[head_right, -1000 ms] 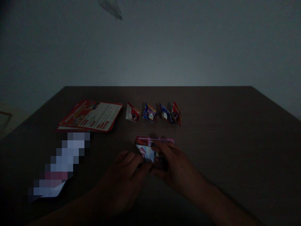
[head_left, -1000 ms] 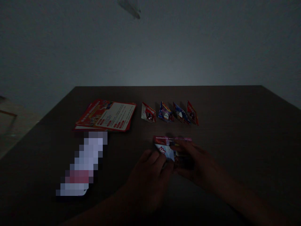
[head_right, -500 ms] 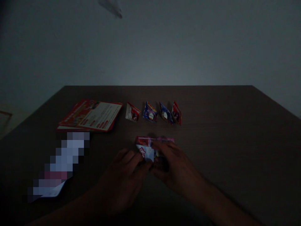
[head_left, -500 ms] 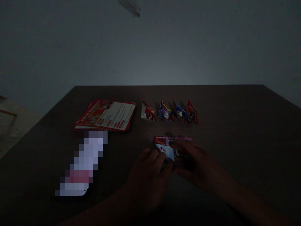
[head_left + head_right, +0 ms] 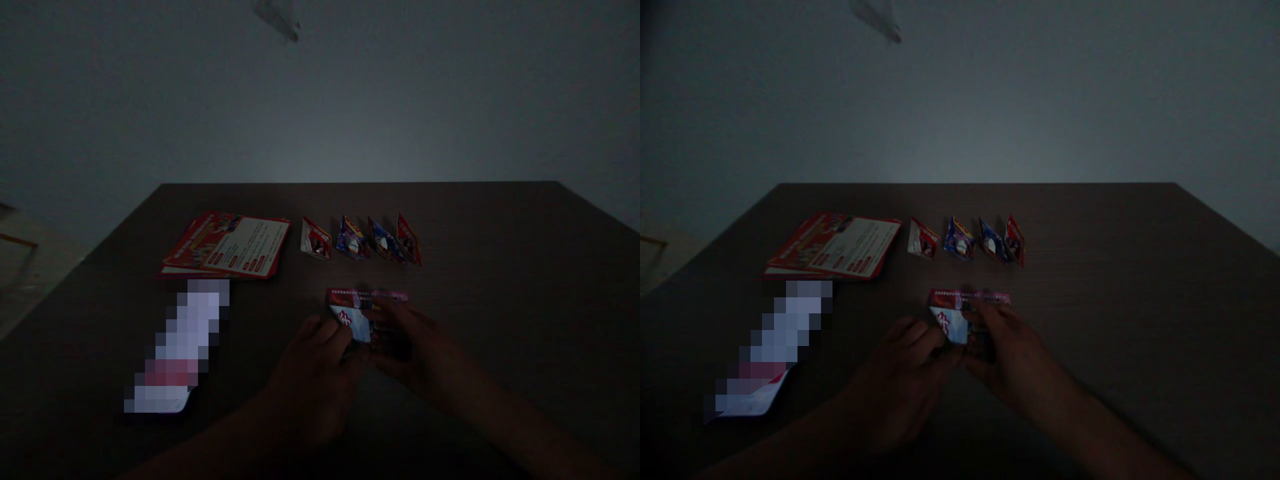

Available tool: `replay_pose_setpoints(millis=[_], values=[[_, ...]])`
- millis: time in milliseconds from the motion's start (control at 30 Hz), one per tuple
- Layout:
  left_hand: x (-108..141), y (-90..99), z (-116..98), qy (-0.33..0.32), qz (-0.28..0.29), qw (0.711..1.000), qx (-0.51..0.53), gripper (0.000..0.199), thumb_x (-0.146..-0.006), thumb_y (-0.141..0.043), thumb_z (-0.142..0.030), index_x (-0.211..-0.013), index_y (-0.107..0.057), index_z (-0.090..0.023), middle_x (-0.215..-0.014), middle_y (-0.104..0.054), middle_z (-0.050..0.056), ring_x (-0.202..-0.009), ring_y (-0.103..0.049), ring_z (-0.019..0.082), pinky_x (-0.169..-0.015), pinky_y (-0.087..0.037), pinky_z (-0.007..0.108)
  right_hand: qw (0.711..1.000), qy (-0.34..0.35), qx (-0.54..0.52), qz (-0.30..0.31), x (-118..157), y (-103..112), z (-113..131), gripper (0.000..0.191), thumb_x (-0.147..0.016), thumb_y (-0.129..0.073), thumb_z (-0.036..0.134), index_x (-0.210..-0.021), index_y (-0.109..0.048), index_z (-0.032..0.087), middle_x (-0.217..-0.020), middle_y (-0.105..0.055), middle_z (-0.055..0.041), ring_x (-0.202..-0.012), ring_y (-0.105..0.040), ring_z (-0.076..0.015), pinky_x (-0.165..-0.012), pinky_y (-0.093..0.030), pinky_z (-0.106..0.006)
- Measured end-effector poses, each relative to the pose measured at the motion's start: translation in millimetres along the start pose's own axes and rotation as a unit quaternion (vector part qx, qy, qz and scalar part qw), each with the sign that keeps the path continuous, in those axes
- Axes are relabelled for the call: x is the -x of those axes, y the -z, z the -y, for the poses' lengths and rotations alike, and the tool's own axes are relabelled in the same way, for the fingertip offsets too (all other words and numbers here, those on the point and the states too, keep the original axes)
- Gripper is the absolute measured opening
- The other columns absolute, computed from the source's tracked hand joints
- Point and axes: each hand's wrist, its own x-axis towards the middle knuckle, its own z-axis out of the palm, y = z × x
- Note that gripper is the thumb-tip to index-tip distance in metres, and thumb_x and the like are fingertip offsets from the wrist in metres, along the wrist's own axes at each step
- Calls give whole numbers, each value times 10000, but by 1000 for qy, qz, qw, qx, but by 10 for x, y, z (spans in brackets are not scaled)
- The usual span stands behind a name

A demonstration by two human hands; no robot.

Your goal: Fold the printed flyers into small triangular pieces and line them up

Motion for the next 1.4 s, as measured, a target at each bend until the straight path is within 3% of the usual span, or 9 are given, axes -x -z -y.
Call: replay_pose_setpoints(millis=[367,533,933,1033,1167,1400], values=[[26,101,49,72,47,996,-27,338,-866,-466,-225,-1186,-572,-247,-1021,-589,83,-934,-499,250,-784,-380,418,1000,-22,-3,-2,10,-8,0,592,-702,-699,169,-1244,-460,191,-1206,-607,-131,-1081,-597,-273,-890,-506,-423],[37,131,127,109,24,992,-63,330,-864,-450,-210,-1164,-583,-230,-1013,-600,89,-934,-513,255,-791,-377,428,999,-34,-28,12,13,-6,5,525,-715,-683,174,-1203,-495,219,-1185,-619,-103,-1053,-616,-256,-870,-514,-405],[42,160,176,179,-25,975,-129,246,-888,-435,-238,-1047,-613,-176,-942,-613,82,-872,-551,262,-749,-405,435,1000,-24,-15,-7,23,-45,-41,582,-686,-706,189,-1224,-489,232,-1193,-622,-99,-1074,-598,-273,-889,-499,-431],[43,112,125,152,-67,978,-125,267,-882,-442,-218,-1089,-590,-140,-1013,-605,107,-912,-545,258,-797,-418,438,999,-26,-17,-8,21,-48,-49,614,-690,-707,205,-1253,-464,240,-1201,-616,-100,-1082,-592,-279,-886,-498,-440],[29,-4,49,39,-85,992,-88,275,-853,-477,-167,-1099,-585,-110,-1098,-599,106,-1015,-529,230,-916,-418,376,999,-17,-31,-7,17,-42,-56,600,-695,-691,162,-1243,-462,242,-1186,-609,-91,-1060,-602,-256,-876,-506,-402],[44,-113,28,43,-43,995,-79,312,-870,-467,-181,-1162,-555,-114,-1183,-564,120,-1095,-513,264,-946,-438,397,1000,-15,-27,3,-8,-17,-47,635,-688,-701,135,-1256,-433,233,-1212,-585,-108,-1095,-577,-258,-907,-486,-413]])
